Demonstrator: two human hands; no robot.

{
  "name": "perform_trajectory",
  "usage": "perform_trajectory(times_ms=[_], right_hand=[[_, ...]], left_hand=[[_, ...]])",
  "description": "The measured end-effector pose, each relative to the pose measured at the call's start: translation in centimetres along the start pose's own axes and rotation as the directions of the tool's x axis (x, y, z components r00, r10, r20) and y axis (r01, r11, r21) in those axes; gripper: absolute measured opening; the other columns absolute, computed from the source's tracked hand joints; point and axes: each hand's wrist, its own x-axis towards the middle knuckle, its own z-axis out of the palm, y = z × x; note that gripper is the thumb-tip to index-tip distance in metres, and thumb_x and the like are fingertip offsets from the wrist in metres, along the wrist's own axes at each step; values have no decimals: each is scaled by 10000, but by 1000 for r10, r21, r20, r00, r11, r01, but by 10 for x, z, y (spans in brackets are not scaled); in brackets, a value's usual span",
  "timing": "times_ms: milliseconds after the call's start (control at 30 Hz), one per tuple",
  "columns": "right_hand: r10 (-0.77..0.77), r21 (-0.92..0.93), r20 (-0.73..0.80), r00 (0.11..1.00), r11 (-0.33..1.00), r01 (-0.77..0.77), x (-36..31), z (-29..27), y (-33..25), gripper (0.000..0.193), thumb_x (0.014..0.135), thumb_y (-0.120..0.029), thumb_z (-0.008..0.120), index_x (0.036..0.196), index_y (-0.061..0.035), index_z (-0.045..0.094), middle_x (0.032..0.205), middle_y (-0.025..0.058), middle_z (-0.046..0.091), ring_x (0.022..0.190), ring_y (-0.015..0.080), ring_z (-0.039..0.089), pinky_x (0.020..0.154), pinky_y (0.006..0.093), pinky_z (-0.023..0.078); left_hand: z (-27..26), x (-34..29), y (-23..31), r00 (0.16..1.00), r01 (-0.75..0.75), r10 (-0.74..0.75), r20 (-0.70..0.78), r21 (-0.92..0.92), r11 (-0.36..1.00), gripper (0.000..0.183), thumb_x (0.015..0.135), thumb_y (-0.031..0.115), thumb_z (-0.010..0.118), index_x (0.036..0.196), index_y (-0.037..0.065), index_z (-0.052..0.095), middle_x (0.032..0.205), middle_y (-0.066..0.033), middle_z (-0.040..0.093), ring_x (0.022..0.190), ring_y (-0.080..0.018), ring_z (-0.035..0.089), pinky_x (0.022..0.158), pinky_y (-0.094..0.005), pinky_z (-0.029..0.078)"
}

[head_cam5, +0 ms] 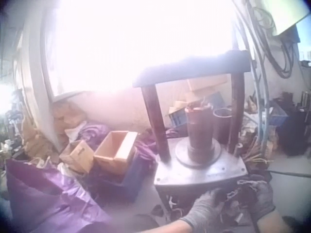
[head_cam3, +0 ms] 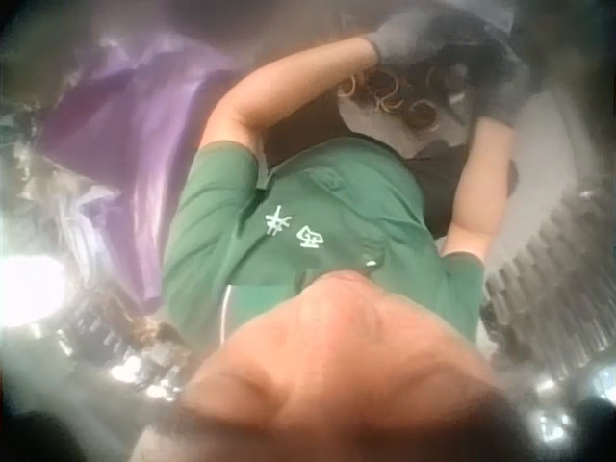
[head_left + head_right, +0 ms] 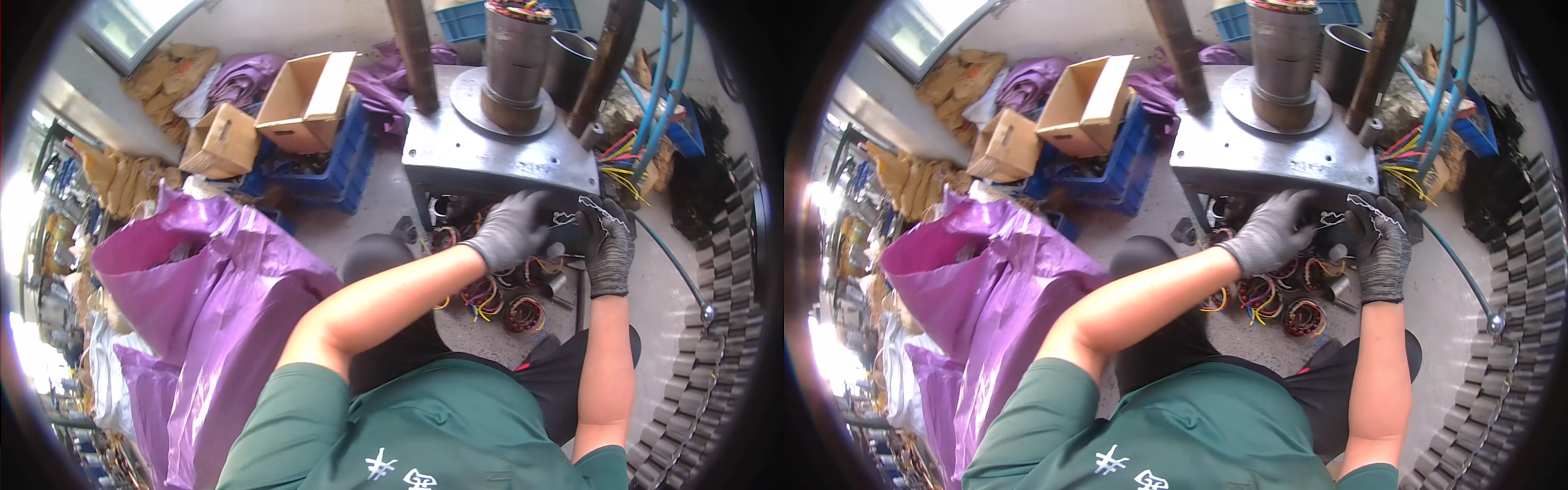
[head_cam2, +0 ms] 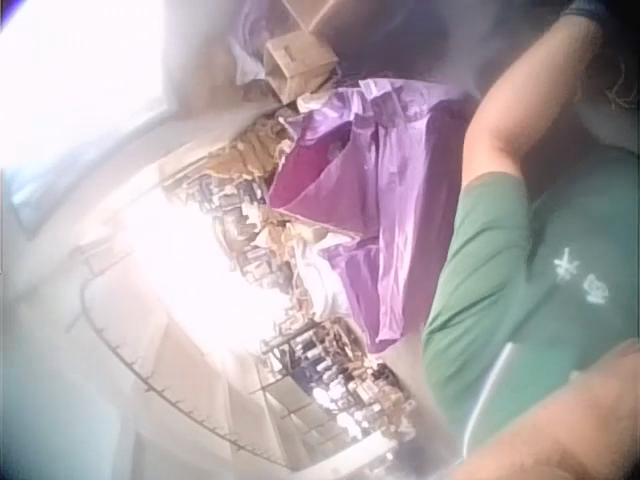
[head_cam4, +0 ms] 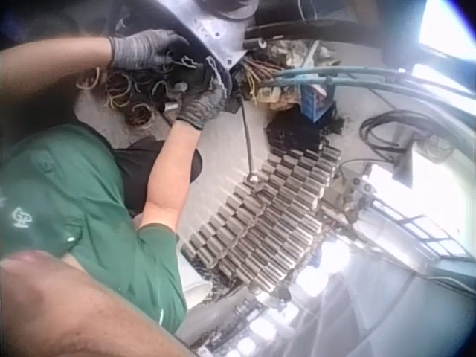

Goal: The person uses shears to cut a purple plastic bag and removes metal stator components. The person then wipes the metal components with a cloth, places them one by one into a vertical press machine, and operates the press handle to secure the internal wiring and core.

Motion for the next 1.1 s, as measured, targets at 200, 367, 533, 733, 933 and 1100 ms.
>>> perform_trajectory(times_ms=[200, 367, 533, 733, 933, 1100], right_hand=[[-277, -770, 169, 946, 562, 302, -22, -1, -10, 271, 1006, -18, 590, 1270, 26, 633, 1219, 149, 711, 1129, 205, 671, 1000, 342, 543], [-147, -917, 317, 937, 204, 342, -27, -35, 19, 185, 971, -51, 679, 1152, -16, 699, 1066, 111, 733, 989, 205, 678, 910, 346, 546], [444, -991, 89, 892, 129, 35, -63, -8, 30, 386, 932, -310, 778, 1148, 3, 710, 1010, 182, 730, 917, 259, 695, 851, 373, 544], [654, -670, -41, 756, 543, -506, -73, -29, -1, 352, 948, -302, 743, 1140, -13, 685, 791, 85, 671, 780, 237, 662, 781, 403, 564], [247, 36, 206, 947, 965, -259, -50, -24, 13, 256, 1053, -263, 565, 1117, -35, 664, 968, 73, 601, 1151, 264, 622, 1059, 433, 453], [-67, 196, 19, 998, 979, 62, -8, -74, -37, 333, 1072, -218, 522, 1226, 35, 673, 1446, 267, 575, 1393, 344, 523, 1232, 461, 368]], left_hand=[[17, -54, -46, 856, 132, -154, 493, 78, 988, 299, 1025, 276, 597, 1183, 29, 657, 980, -270, 692, 957, -468, 664, 833, -497, 536], [8, -36, -59, 927, 304, -247, 281, -181, 935, 280, 1025, 240, 613, 1168, 6, 671, 933, -182, 723, 844, -255, 695, 782, -391, 543], [7, -20, -58, 952, 280, -233, 199, -251, 927, 260, 1006, 211, 602, 1128, -1, 691, 1018, -205, 735, 951, -297, 717, 864, -394, 546], [25, -11, -47, 926, 285, -252, 281, -83, 955, 320, 997, 299, 588, 1143, 40, 707, 1030, -252, 720, 1008, -430, 689, 897, -497, 547], [35, -27, -30, 901, 270, -214, 379, -101, 958, 300, 1029, 308, 560, 1152, 58, 671, 977, -231, 716, 977, -430, 683, 875, -530, 534], [27, -25, -32, 869, 317, -252, 425, -90, 944, 305, 1021, 284, 556, 1175, 43, 662, 1028, -242, 716, 1000, -435, 677, 886, -520, 536]])
